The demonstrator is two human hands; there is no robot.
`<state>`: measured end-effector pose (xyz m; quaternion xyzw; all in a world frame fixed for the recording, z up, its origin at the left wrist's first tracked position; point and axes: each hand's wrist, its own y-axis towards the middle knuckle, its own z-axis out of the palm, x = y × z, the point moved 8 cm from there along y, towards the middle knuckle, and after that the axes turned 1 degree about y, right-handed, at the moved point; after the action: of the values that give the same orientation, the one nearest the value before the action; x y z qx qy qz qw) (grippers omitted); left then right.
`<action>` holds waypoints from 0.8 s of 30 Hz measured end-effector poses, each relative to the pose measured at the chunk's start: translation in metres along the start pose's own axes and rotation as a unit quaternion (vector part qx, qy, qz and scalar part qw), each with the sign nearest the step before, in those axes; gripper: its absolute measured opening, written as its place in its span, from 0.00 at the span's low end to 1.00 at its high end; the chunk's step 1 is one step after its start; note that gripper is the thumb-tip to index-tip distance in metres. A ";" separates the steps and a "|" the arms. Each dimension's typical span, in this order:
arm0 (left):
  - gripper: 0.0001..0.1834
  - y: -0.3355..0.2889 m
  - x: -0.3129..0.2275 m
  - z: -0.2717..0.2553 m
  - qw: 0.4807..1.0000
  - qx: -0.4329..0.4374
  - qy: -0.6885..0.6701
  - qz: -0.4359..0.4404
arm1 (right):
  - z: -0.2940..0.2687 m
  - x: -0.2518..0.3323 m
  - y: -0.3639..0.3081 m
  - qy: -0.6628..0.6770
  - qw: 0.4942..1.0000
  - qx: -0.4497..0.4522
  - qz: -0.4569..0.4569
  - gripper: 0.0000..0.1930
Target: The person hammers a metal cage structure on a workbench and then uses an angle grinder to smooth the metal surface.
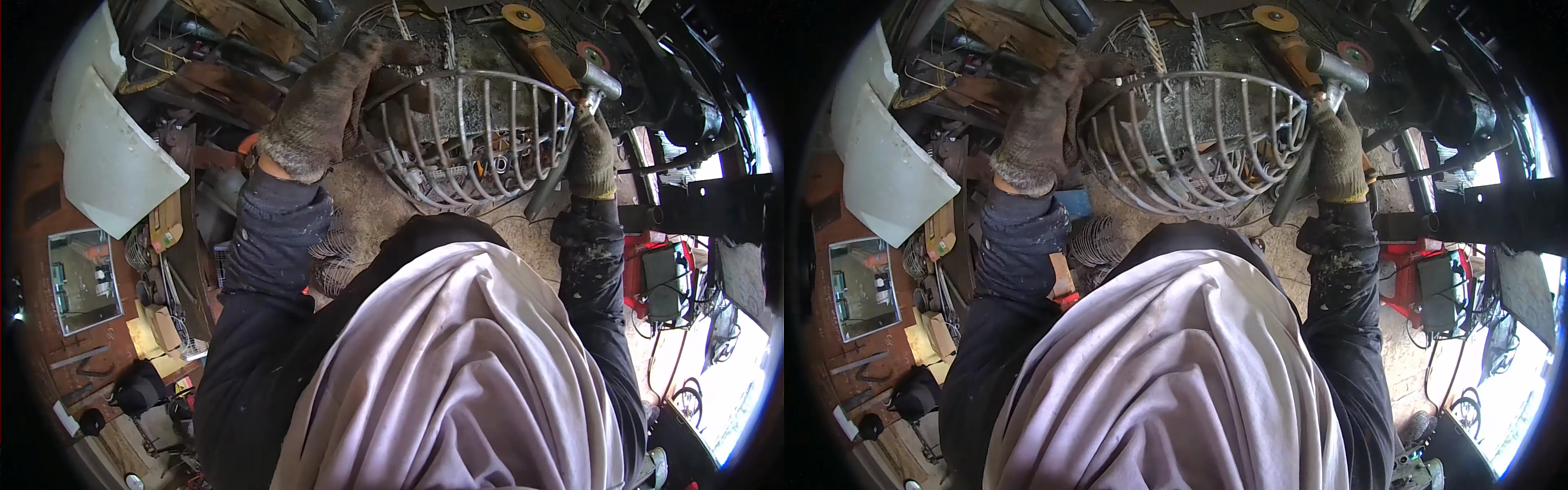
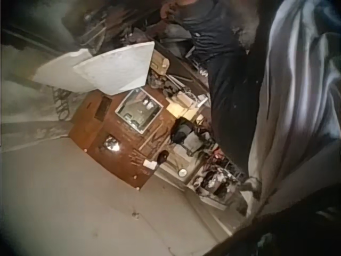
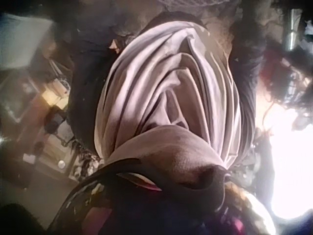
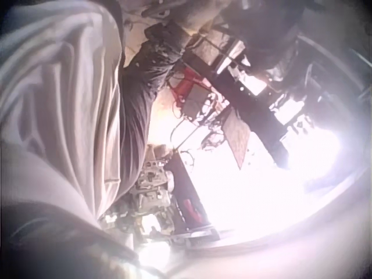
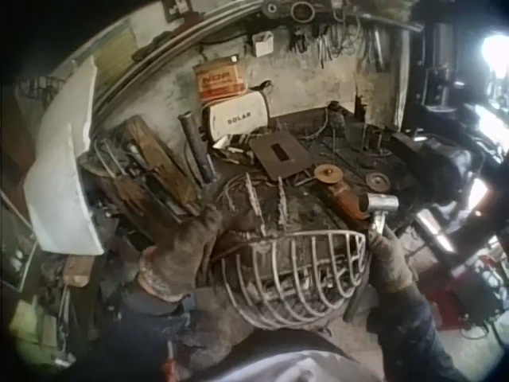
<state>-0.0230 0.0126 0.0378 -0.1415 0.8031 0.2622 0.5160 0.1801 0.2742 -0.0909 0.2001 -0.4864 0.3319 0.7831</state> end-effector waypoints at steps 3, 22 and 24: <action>0.20 -0.010 0.021 0.013 0.954 0.062 -0.250 -0.154 | -0.013 -0.014 0.007 0.024 1.000 -0.005 -0.005 0.16; 0.28 -0.020 -0.040 0.073 0.973 0.079 -0.168 -0.133 | -0.034 -0.037 -0.002 0.185 0.982 0.008 0.035 0.17; 0.28 -0.021 -0.044 0.077 0.979 0.056 -0.151 -0.123 | -0.029 -0.034 -0.005 0.248 0.968 -0.013 0.041 0.19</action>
<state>0.0640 0.0370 0.0467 -0.1693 0.7056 0.1697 0.6669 0.1916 0.2783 -0.1348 0.0819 -0.2892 0.3966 0.8674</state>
